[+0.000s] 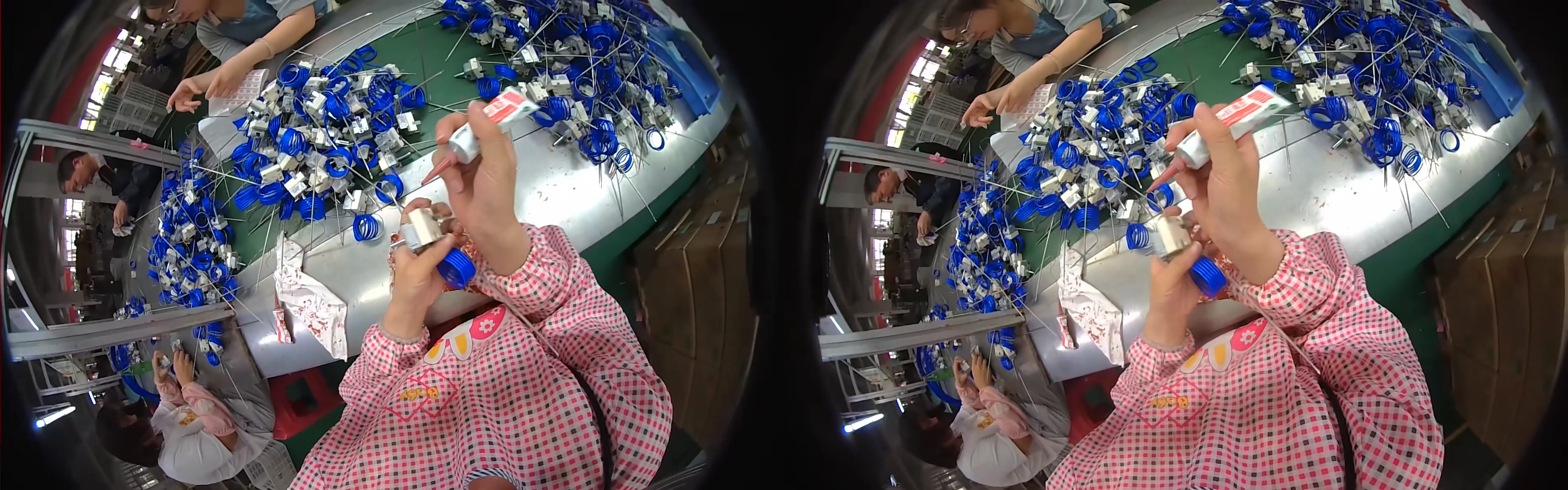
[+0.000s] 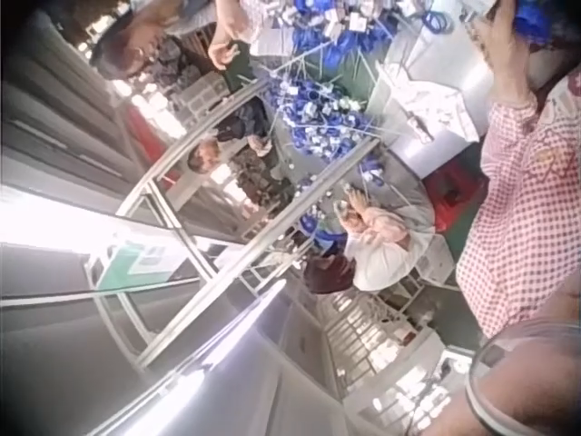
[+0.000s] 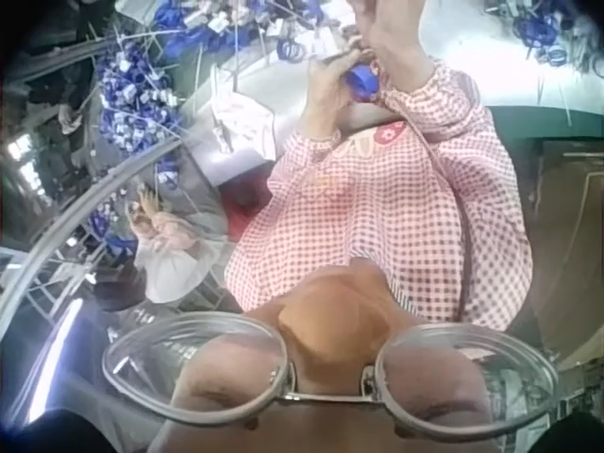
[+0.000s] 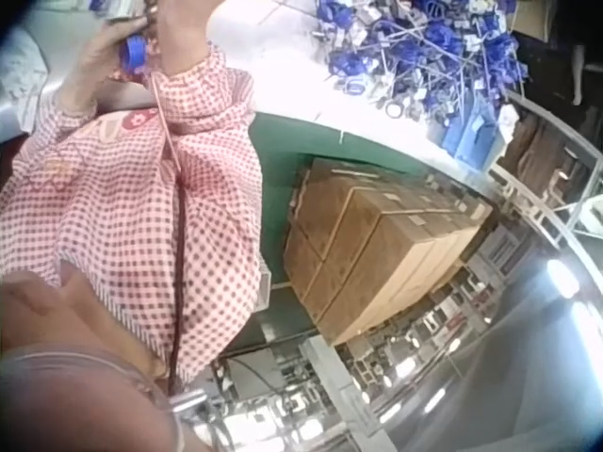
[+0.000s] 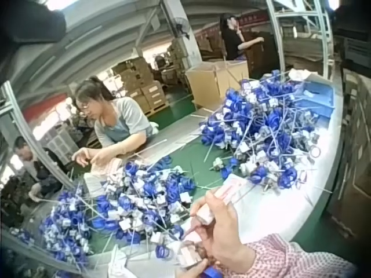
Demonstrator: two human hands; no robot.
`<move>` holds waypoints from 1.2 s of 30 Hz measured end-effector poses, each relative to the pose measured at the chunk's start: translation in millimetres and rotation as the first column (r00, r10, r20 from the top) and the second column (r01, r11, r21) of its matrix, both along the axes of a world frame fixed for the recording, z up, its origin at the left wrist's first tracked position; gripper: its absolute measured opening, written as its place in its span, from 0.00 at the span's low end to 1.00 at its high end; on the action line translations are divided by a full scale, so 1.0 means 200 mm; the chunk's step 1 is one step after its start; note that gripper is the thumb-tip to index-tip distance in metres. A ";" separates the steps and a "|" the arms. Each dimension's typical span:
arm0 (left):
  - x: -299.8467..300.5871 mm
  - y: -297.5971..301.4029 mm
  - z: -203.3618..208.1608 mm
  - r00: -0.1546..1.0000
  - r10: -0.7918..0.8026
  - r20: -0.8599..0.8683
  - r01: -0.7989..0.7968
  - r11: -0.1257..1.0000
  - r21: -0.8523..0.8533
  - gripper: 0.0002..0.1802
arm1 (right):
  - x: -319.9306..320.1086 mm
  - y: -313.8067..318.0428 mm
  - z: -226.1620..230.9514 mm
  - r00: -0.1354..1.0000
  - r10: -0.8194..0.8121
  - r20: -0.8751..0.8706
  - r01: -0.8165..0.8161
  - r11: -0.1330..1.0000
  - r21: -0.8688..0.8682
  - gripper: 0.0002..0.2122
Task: Applying sealant from a tube to small electrical components and assembling them on a production line.
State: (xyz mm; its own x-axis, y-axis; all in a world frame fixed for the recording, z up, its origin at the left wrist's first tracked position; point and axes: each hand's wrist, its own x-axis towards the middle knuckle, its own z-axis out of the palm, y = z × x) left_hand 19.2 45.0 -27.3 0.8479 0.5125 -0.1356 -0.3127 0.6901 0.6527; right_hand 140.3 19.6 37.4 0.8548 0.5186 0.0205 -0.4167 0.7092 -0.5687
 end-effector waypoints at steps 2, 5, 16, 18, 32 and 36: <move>0.02 -0.03 0.05 1.000 -0.010 0.012 0.009 0.997 0.074 0.32 | 0.02 -0.01 -0.02 0.983 0.162 -0.090 -0.151 0.981 0.118 0.12; -0.02 0.00 0.01 0.997 -0.082 -0.010 0.083 0.983 0.161 0.33 | -0.01 0.03 -0.08 0.977 0.146 -0.153 -0.127 0.984 0.126 0.13; -0.09 0.38 -0.08 0.941 0.318 0.117 -0.278 0.922 -0.268 0.24 | 0.04 -0.02 -0.04 0.996 -0.061 -0.067 0.064 0.997 0.037 0.12; -0.10 0.42 -0.08 0.919 0.248 0.305 -0.101 0.899 -0.427 0.25 | 0.04 -0.02 -0.02 0.995 -0.099 -0.010 0.100 0.995 0.017 0.13; -0.15 0.27 -0.09 0.929 0.053 0.366 0.060 0.955 -0.290 0.32 | -0.06 -0.26 -0.35 0.918 -0.185 0.352 0.260 0.949 -0.178 0.07; -0.20 0.26 -0.14 0.915 0.057 0.400 0.085 0.941 -0.329 0.28 | -0.03 -0.36 -0.50 0.861 -0.110 0.497 0.323 0.873 -0.365 0.06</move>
State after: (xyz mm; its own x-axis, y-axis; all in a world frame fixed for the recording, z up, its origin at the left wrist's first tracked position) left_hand -19.9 96.0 -55.6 0.8729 0.4849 0.0547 -0.4850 0.8498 0.2066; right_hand 133.9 -52.7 -62.0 0.8951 0.3683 0.2514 0.0942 0.3950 -0.9138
